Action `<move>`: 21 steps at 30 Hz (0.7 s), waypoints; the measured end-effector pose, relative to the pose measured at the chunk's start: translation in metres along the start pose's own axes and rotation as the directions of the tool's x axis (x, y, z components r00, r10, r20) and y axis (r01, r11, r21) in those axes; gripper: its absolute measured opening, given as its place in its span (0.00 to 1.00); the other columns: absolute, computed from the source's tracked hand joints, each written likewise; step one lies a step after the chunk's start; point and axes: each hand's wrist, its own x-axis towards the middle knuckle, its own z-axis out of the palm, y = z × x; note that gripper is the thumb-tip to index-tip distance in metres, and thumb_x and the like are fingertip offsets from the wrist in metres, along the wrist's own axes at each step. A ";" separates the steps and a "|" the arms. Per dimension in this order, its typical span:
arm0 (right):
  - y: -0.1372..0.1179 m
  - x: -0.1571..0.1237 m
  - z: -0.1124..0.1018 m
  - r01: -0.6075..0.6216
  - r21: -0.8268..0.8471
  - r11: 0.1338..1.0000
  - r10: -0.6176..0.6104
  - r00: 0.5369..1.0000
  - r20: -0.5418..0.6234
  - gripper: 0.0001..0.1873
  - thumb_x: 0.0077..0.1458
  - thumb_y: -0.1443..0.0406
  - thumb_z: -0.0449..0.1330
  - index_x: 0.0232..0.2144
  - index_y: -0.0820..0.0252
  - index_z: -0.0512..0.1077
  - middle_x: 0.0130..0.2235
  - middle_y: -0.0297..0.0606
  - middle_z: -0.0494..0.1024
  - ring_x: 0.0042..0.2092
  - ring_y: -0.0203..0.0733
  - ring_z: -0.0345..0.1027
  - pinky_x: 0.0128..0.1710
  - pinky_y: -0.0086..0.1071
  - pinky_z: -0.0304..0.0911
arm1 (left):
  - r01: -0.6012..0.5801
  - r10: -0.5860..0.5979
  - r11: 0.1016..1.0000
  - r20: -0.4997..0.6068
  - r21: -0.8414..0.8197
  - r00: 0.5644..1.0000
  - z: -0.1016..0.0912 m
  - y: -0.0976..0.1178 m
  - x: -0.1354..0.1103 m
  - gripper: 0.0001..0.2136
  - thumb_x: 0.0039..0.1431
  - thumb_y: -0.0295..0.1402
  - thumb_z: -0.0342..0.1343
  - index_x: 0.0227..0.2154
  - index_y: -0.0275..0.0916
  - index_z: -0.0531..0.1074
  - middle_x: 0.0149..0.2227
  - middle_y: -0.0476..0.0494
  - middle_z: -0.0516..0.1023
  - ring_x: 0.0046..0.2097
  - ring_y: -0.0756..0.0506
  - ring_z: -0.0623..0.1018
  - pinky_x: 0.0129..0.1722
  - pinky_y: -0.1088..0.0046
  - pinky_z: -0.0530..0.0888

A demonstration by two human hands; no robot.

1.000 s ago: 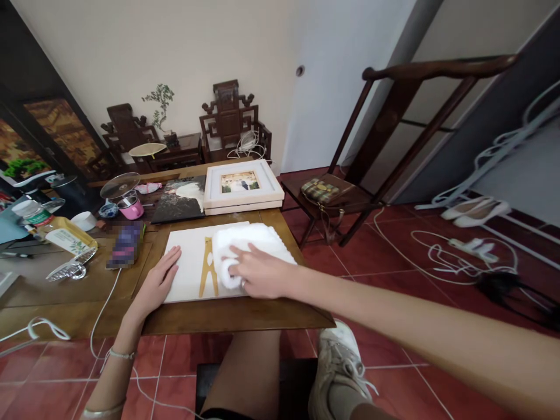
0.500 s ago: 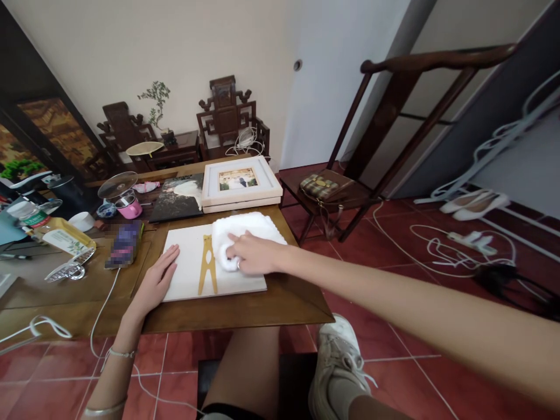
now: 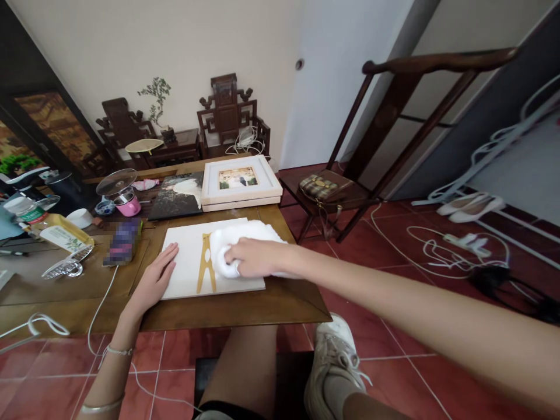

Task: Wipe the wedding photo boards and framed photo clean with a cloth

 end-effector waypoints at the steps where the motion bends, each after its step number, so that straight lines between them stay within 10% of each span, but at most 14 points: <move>1: 0.010 0.010 -0.004 0.017 -0.023 1.000 -0.018 0.999 -0.034 0.16 0.42 0.77 0.50 0.30 0.62 0.73 0.30 0.39 0.74 0.34 0.43 0.67 0.35 0.31 0.57 | 0.000 0.000 1.000 0.001 0.002 1.000 0.000 0.000 0.000 0.22 0.65 0.38 0.43 0.58 0.33 0.65 0.63 0.36 0.62 0.65 0.43 0.60 0.66 0.58 0.54; 10: 0.048 0.058 -0.019 -0.042 -0.112 0.993 0.020 0.982 -0.190 0.16 0.45 0.76 0.48 0.33 0.64 0.73 0.32 0.42 0.75 0.37 0.47 0.66 0.37 0.33 0.54 | 0.002 -0.002 1.000 -0.001 -0.005 1.000 -0.002 0.003 0.001 0.21 0.66 0.38 0.43 0.58 0.36 0.65 0.63 0.38 0.62 0.65 0.44 0.60 0.65 0.57 0.54; 21: -0.024 -0.015 -0.005 -0.013 -0.009 1.000 0.014 0.997 0.074 0.14 0.41 0.78 0.49 0.27 0.61 0.71 0.26 0.36 0.68 0.30 0.39 0.61 0.30 0.29 0.53 | 0.002 -0.002 1.000 -0.011 -0.011 1.000 -0.001 0.002 0.000 0.21 0.66 0.38 0.43 0.58 0.36 0.66 0.63 0.38 0.63 0.65 0.43 0.60 0.65 0.57 0.54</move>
